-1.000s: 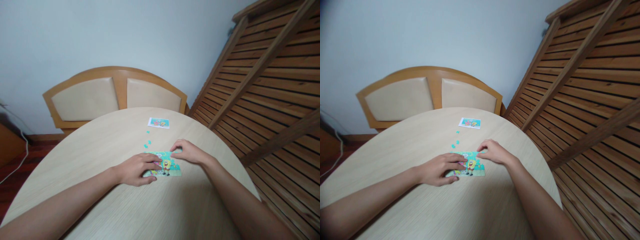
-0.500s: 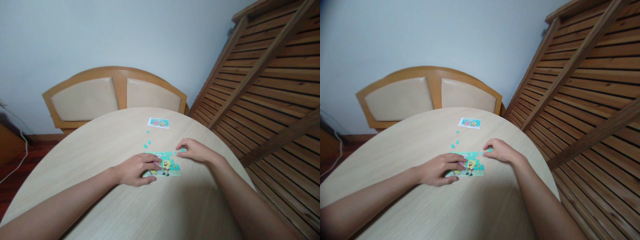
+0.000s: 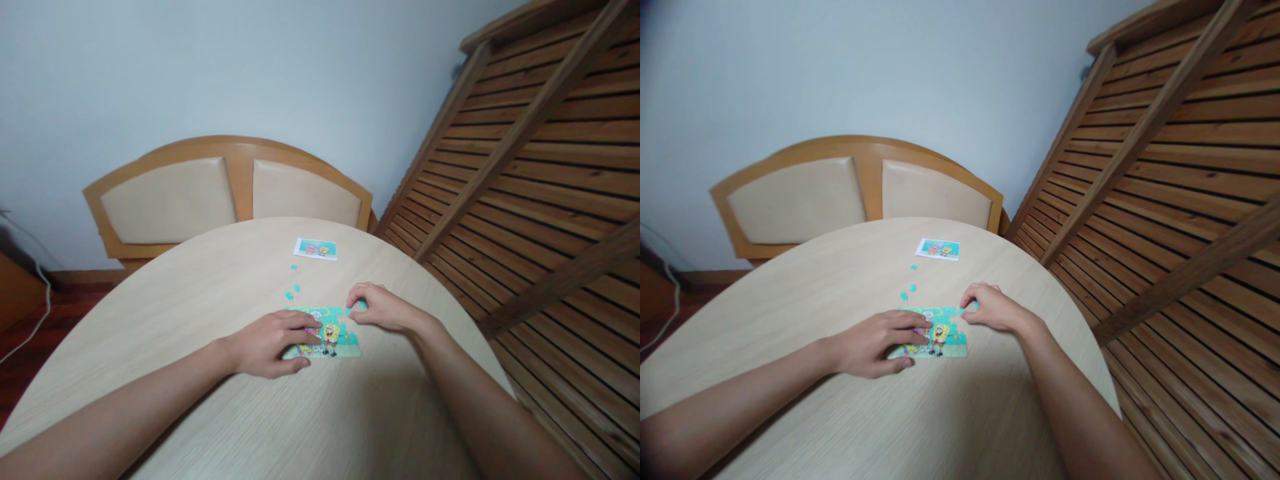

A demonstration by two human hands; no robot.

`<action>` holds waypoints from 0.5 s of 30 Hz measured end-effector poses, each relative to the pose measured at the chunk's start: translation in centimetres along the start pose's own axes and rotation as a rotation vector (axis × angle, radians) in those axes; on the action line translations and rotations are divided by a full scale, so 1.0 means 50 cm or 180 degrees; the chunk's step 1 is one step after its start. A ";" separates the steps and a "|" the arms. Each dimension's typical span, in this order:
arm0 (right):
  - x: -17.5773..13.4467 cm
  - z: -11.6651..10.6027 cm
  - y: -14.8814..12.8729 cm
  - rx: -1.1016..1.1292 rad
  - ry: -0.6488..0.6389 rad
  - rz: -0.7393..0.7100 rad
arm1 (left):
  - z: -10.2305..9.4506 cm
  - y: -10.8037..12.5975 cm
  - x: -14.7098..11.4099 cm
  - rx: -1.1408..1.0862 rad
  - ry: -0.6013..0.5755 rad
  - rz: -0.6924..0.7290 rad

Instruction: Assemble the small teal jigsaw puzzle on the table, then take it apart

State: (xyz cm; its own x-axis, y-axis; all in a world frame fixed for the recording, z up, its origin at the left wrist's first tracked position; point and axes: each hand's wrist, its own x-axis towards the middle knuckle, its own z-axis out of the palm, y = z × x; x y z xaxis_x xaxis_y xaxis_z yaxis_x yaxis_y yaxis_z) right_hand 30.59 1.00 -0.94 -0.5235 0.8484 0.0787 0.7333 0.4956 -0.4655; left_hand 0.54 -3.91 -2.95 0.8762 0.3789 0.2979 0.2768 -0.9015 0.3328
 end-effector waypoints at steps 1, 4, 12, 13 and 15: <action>0.000 0.000 0.000 0.0000 0.0009 0.0002 | -0.001 0.000 0.000 0.0000 0.0006 -0.0003; 0.000 0.001 0.000 0.0095 0.0013 0.0007 | -0.003 0.002 0.002 0.0000 0.0008 -0.0006; 0.004 0.009 0.005 -0.0092 0.0079 -0.0134 | -0.004 0.002 0.001 0.0042 -0.0034 -0.0028; 0.004 0.010 0.006 -0.0102 0.0076 -0.0142 | -0.004 0.001 0.001 0.0040 -0.0025 -0.0025; 0.004 0.009 0.007 -0.0111 0.0067 -0.0152 | -0.003 0.000 0.000 0.0038 -0.0012 -0.0013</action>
State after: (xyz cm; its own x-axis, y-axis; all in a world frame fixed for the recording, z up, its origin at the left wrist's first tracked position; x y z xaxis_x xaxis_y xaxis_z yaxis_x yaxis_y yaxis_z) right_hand 30.57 1.25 -1.49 -0.5494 0.8271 0.1187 0.7225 0.5415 -0.4299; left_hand 0.50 -3.87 -2.82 0.8766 0.3817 0.2931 0.2849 -0.9024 0.3232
